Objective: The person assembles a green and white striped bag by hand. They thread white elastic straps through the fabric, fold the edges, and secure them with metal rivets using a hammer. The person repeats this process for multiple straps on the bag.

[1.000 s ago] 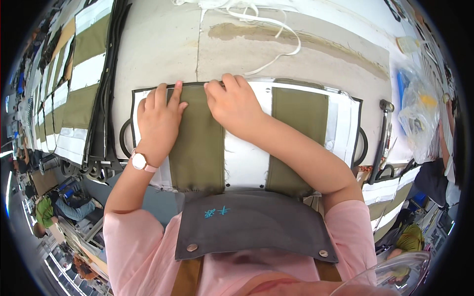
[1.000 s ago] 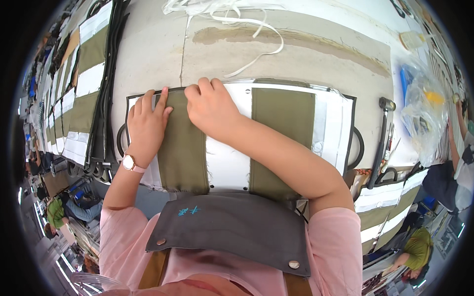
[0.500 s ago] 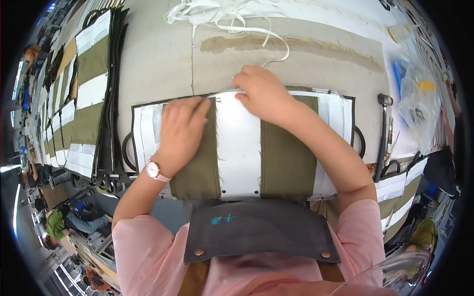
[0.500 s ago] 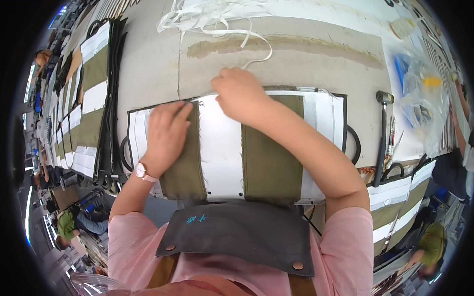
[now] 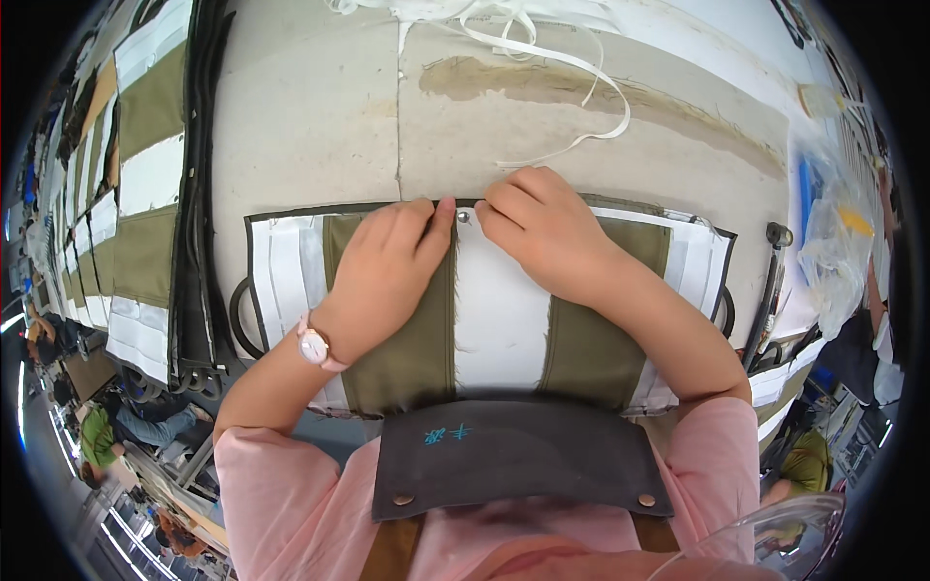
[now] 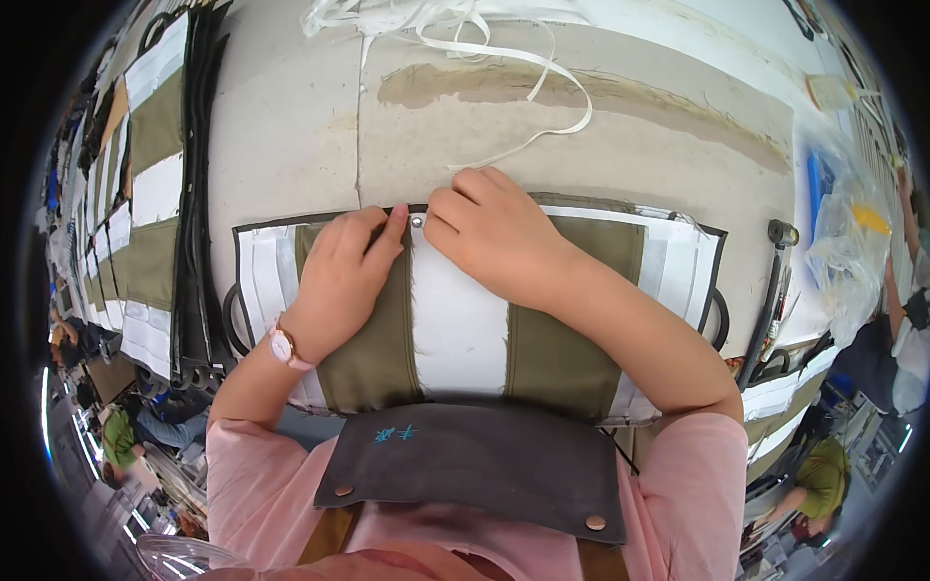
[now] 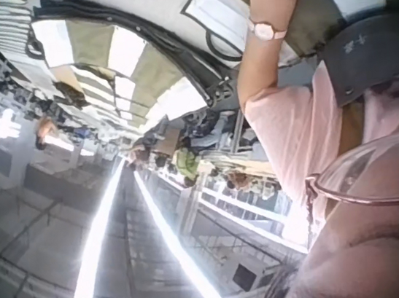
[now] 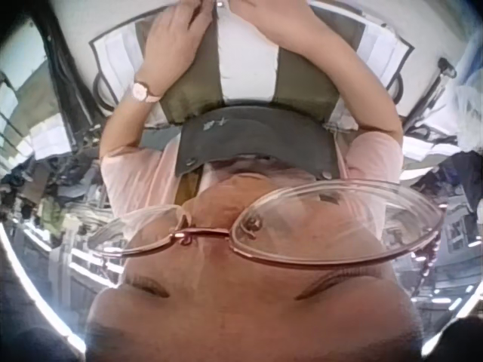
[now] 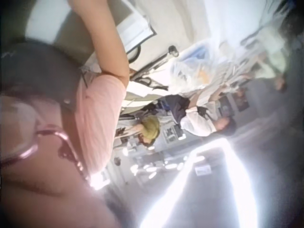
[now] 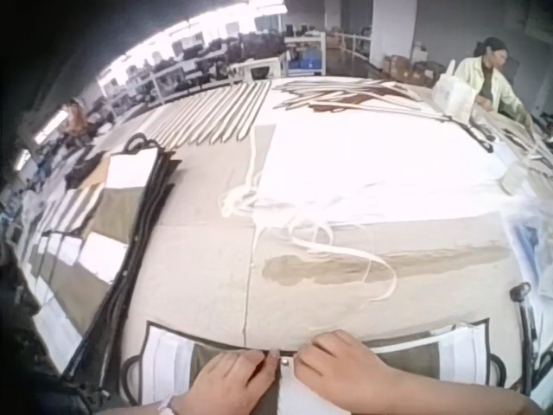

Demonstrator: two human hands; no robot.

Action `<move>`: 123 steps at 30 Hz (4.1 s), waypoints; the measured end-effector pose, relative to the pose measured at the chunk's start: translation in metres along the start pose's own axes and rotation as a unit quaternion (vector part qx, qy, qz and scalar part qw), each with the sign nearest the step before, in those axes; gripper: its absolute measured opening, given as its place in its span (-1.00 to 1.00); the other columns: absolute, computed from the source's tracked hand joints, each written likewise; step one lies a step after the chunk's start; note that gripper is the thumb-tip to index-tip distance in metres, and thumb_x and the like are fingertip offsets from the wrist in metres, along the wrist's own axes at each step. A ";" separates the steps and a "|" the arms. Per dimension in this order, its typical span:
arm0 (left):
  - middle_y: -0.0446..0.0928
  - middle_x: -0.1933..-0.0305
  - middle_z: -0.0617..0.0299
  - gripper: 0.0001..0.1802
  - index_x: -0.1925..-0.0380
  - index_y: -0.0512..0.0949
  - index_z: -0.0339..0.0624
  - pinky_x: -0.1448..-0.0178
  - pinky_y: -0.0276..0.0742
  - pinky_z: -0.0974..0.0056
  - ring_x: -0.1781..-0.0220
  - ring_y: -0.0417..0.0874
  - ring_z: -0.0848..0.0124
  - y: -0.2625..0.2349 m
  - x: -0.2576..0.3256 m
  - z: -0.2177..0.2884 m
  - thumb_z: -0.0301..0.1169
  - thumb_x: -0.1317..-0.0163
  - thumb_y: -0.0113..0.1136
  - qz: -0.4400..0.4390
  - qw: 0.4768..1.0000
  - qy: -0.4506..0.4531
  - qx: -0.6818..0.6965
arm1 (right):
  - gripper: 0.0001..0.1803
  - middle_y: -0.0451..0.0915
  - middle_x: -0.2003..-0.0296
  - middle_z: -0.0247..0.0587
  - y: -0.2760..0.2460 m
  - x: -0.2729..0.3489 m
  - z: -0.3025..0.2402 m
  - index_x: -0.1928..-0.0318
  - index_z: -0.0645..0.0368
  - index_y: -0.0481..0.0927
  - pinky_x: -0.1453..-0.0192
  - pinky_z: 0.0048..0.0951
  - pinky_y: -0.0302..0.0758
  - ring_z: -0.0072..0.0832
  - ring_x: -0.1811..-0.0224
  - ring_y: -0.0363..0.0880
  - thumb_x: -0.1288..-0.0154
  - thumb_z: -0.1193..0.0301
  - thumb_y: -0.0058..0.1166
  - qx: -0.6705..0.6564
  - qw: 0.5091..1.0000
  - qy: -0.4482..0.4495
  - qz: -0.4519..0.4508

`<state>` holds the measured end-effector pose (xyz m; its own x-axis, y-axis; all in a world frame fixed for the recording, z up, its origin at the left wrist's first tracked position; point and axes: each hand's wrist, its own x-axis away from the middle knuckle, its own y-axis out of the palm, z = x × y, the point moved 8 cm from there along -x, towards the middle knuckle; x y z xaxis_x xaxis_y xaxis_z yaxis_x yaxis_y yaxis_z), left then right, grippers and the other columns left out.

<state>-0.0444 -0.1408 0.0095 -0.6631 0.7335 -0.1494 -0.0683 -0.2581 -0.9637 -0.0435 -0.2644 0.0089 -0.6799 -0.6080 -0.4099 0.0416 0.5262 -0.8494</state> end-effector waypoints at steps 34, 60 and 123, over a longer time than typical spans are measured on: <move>0.47 0.09 0.10 -0.25 -0.20 0.52 -0.32 0.04 0.57 0.19 0.08 0.55 0.21 0.012 -0.020 0.035 0.03 -0.14 0.28 -0.029 0.992 -0.001 -0.123 | -0.58 0.50 0.26 -0.26 -0.028 0.032 0.020 0.04 0.17 0.68 0.05 -0.27 0.50 -0.27 0.15 0.44 0.02 0.55 0.17 0.004 0.997 0.072 -0.038; 0.49 0.17 0.06 -0.39 -0.24 0.56 0.00 0.13 0.52 0.27 0.20 0.51 0.25 0.019 -0.040 0.067 -0.13 -0.15 0.30 0.021 0.987 0.074 -0.139 | -0.72 0.53 0.21 -0.12 -0.039 0.044 0.039 0.17 0.23 0.56 -0.03 -0.20 0.46 -0.09 0.09 0.46 -0.06 0.71 0.16 -0.075 0.990 0.114 -0.028; 0.42 -0.01 0.17 -0.32 -0.20 0.63 0.16 -0.13 0.42 0.10 -0.01 0.47 0.21 0.021 -0.062 0.058 -0.27 0.05 0.49 0.036 0.994 0.087 0.052 | -0.75 0.47 0.40 -0.23 -0.068 0.093 0.038 0.26 0.21 0.58 0.39 -0.31 0.47 -0.32 0.44 0.49 0.04 0.53 0.22 0.144 0.977 0.148 0.044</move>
<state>-0.0480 -0.2285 0.0118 -0.5301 0.8064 -0.2621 -0.1081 -0.3708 -0.9224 -0.0818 -0.3795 0.0155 -0.8447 -0.3467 -0.4077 0.2847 0.3539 -0.8909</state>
